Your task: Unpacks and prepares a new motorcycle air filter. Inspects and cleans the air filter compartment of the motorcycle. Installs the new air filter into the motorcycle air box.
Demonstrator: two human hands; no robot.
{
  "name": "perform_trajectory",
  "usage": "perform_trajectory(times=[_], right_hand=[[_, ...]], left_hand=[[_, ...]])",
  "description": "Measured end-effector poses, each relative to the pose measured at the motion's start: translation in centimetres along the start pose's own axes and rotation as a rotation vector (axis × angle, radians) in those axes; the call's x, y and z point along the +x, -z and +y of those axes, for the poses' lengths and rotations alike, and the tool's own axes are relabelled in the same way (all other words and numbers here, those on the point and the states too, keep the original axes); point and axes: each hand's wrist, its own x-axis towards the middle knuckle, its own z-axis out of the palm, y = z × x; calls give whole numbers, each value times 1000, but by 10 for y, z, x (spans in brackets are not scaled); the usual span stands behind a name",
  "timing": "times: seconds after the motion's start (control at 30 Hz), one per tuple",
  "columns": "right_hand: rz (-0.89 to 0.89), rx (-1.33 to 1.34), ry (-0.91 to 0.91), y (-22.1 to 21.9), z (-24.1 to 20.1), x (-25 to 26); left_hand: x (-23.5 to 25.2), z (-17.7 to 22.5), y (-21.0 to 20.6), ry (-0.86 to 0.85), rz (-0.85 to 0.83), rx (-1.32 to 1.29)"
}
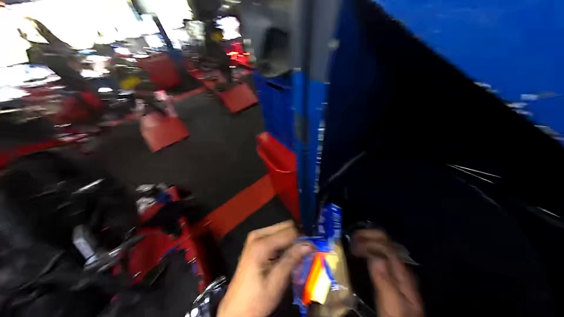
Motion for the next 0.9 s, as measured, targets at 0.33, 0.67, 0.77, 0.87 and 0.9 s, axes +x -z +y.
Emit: perform_trajectory(times=[0.33, 0.67, 0.77, 0.87, 0.9], right_hand=[[-18, 1121, -737, -18, 73, 5], [432, 758, -772, -6, 72, -12], [444, 608, -666, 0, 70, -12], [403, 477, -636, 5, 66, -10], [413, 458, -643, 5, 65, -10]], left_hand=[[8, -52, -48, 487, 238, -718], [-43, -52, -46, 400, 358, -13], [-54, -54, -44, 532, 60, -105], [-60, -70, -43, 615, -86, -230], [-61, -74, -43, 625, -105, -260]])
